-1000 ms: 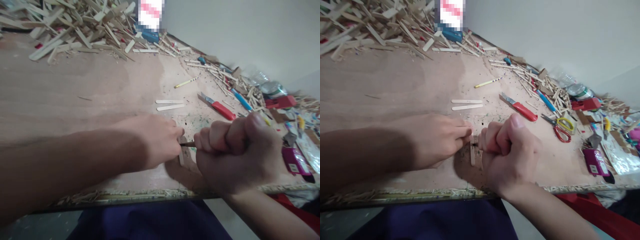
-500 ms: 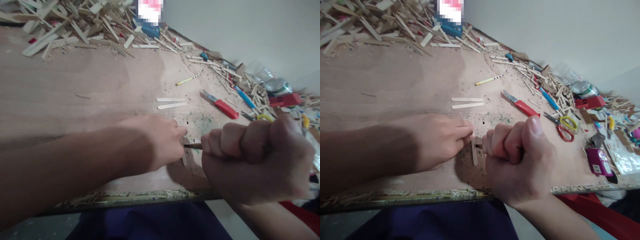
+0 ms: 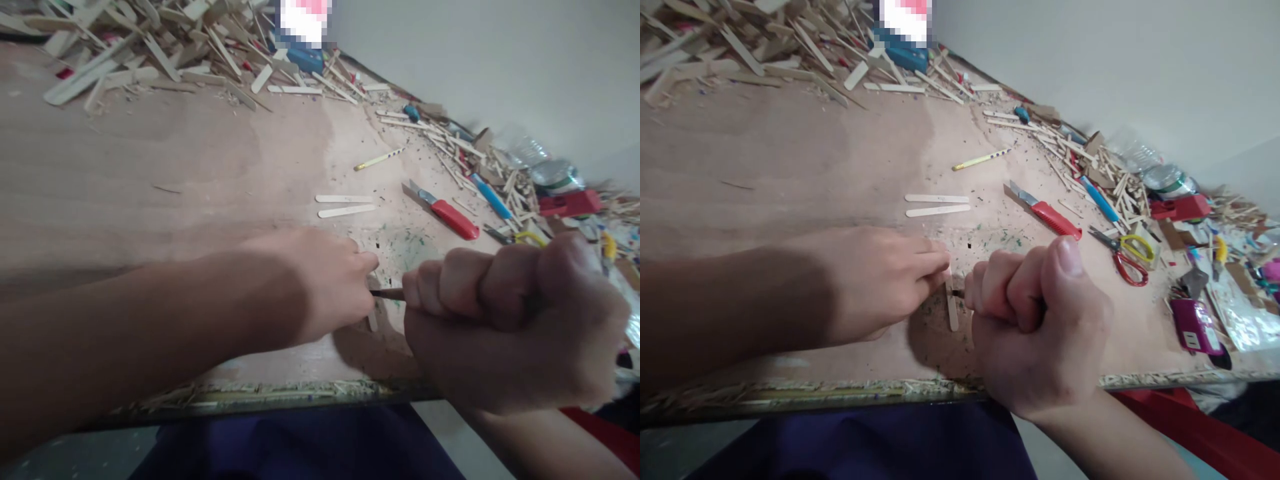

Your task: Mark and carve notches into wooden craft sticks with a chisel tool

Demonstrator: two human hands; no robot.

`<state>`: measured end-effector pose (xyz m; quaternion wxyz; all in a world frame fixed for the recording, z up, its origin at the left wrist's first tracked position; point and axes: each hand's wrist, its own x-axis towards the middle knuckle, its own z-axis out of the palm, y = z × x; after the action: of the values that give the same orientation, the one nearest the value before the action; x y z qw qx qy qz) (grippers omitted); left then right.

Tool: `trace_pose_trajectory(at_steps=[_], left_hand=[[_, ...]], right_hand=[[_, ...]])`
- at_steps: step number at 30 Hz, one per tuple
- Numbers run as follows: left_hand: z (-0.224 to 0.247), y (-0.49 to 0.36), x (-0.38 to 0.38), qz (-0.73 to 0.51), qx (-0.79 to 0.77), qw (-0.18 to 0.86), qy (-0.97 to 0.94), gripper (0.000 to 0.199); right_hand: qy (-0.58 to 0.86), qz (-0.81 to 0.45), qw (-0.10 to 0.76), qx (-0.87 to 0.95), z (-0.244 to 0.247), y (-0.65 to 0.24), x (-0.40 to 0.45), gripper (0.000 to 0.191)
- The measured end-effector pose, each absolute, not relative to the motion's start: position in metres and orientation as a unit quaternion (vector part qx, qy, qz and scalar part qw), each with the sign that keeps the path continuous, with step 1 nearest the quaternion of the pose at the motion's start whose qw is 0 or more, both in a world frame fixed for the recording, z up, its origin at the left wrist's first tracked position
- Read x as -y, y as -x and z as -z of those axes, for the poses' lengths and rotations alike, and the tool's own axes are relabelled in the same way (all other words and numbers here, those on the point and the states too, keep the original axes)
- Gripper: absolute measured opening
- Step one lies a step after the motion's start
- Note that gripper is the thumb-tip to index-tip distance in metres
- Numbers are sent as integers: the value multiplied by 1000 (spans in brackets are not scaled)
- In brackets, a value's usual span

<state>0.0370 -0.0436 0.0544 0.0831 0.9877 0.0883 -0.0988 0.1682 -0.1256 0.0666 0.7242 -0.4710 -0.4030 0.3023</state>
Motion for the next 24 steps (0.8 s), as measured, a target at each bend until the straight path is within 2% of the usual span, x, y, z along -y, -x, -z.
trace_pose_trajectory(at_steps=[7, 16, 21, 24], left_hand=[[-47, -38, 44, 92, -87, 80, -989, 21], [-49, -38, 44, 103, -88, 86, -987, 14], [-55, -37, 45, 116, -93, 80, -986, 20], [-58, -36, 46, 121, -98, 77, -985, 19]], right_hand=[[439, -358, 716, 408, -61, -177, 126, 65], [457, -362, 688, 431, -66, -181, 124, 63], [478, -398, 627, 470, -68, -177, 122, 58], [473, -377, 666, 437, -65, -180, 122, 60]])
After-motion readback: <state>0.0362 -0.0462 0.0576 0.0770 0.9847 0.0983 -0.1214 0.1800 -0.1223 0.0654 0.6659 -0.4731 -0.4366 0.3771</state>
